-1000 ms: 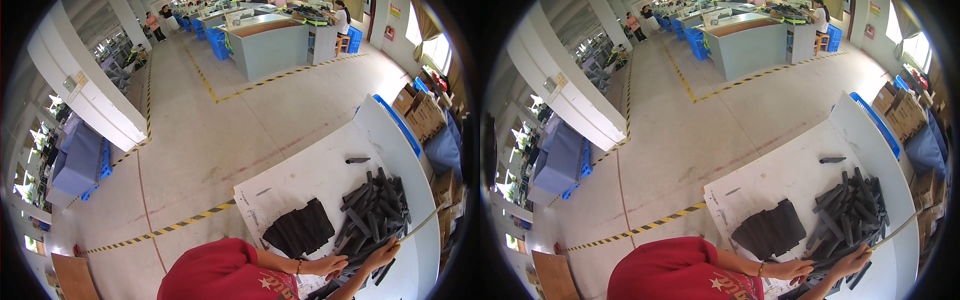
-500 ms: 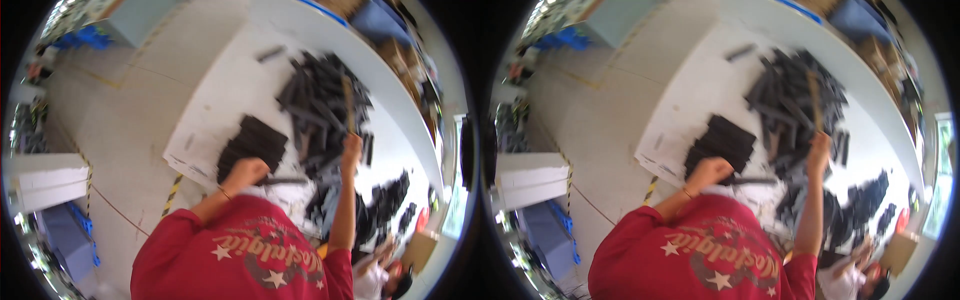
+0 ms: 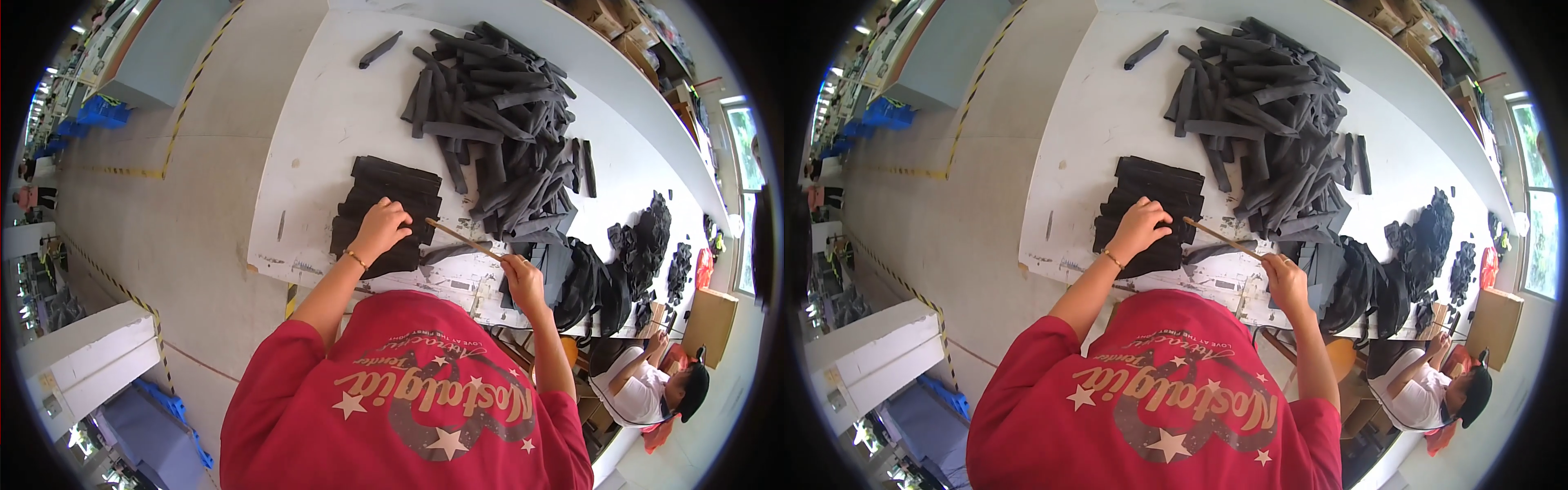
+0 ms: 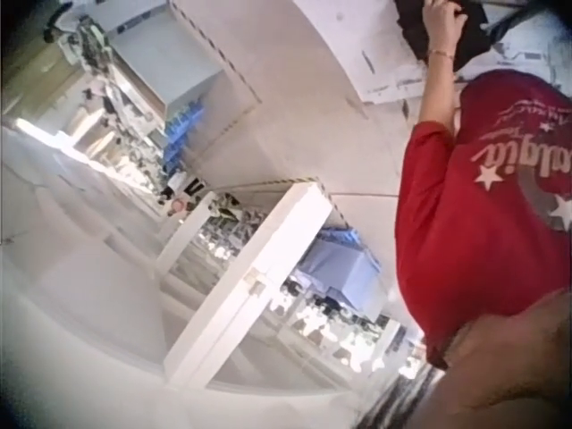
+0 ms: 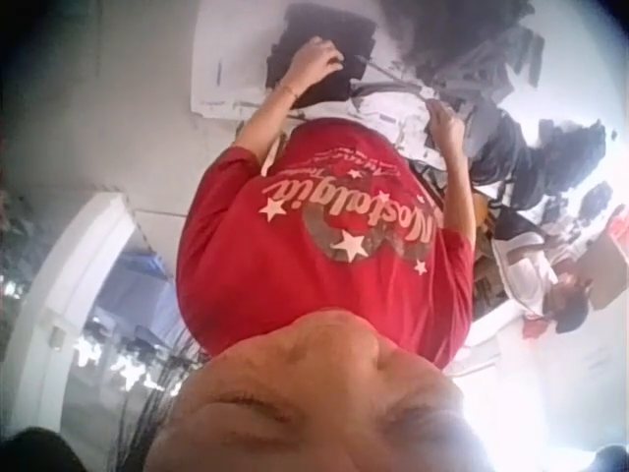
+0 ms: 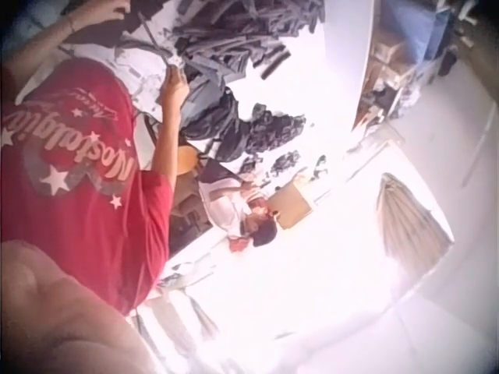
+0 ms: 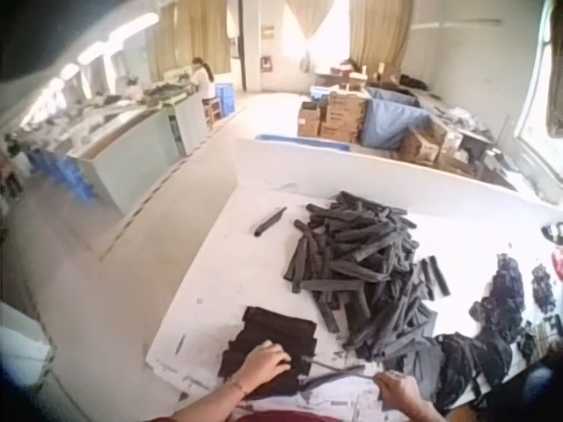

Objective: Using a wooden stick to separate and organize piles of black foam pieces on a workbench.

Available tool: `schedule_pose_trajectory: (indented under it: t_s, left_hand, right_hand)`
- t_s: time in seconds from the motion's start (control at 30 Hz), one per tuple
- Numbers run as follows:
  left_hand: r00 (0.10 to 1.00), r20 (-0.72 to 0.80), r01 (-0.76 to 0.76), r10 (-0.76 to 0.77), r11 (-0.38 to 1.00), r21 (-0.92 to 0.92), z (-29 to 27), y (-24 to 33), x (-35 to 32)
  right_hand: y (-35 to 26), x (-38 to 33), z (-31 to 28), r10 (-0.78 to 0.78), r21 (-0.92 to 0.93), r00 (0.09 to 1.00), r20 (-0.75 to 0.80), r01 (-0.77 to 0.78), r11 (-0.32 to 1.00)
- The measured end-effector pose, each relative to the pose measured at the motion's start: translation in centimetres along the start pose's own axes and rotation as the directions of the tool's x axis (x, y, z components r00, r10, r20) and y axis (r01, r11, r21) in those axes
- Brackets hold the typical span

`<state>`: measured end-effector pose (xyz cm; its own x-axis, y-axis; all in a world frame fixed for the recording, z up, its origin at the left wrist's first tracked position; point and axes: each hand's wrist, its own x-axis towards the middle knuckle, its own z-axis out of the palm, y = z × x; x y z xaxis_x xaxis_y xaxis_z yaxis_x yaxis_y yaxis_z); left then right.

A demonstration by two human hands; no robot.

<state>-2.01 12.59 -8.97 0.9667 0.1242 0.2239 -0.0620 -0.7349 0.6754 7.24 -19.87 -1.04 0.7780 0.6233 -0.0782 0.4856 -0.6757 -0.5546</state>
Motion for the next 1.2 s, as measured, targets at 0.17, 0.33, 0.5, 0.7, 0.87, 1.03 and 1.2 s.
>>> schedule_pose_trajectory:
  t_s: [0.17, 0.33, 0.5, 0.7, 0.87, 1.03, 1.2]
  left_hand:
    - [0.975, 0.174, 0.166, -0.137, 0.972, -0.165, -0.8, -0.7, 0.3]
    - [0.984, 0.139, 0.143, -0.115, 0.968, -0.207, -2.2, -0.4, 0.7]
    - [0.992, 0.097, 0.099, -0.079, 0.971, -0.218, -2.4, 0.0, 0.8]
    - [0.972, 0.055, -0.229, 0.229, 0.973, -0.013, -0.8, 6.6, 3.3]
    - [0.647, -0.701, 0.048, -0.301, 0.933, -0.356, -5.0, 7.8, 2.0]
    - [0.722, 0.289, -0.022, -0.628, -0.439, -0.898, 1.0, 5.6, 0.7]
    - [0.614, 0.287, -0.124, -0.735, -0.449, -0.885, -0.1, 7.3, 1.9]
  right_hand:
    - [-0.2, -0.6, -0.4, -0.063, -0.029, 0.998, -0.005, 0.063, 0.998]
    - [-0.5, 0.1, -0.1, -0.107, -0.057, 0.994, -0.009, 0.106, 0.993]
    - [-0.7, 1.3, 0.4, -0.197, -0.099, 0.980, 0.019, 0.198, 0.975]
    - [-5.5, 5.0, 6.1, -0.212, 0.099, 0.977, 0.000, 0.211, 0.972]
    - [-6.6, 5.2, 6.6, 0.110, 0.513, 0.977, 0.183, -0.190, 0.837]
    - [-10.1, 5.0, 9.5, -0.063, 0.462, 0.998, -0.030, 0.070, 0.884]
    - [-12.2, 4.2, 9.9, -0.025, 0.371, 0.984, -0.179, 0.091, 0.924]
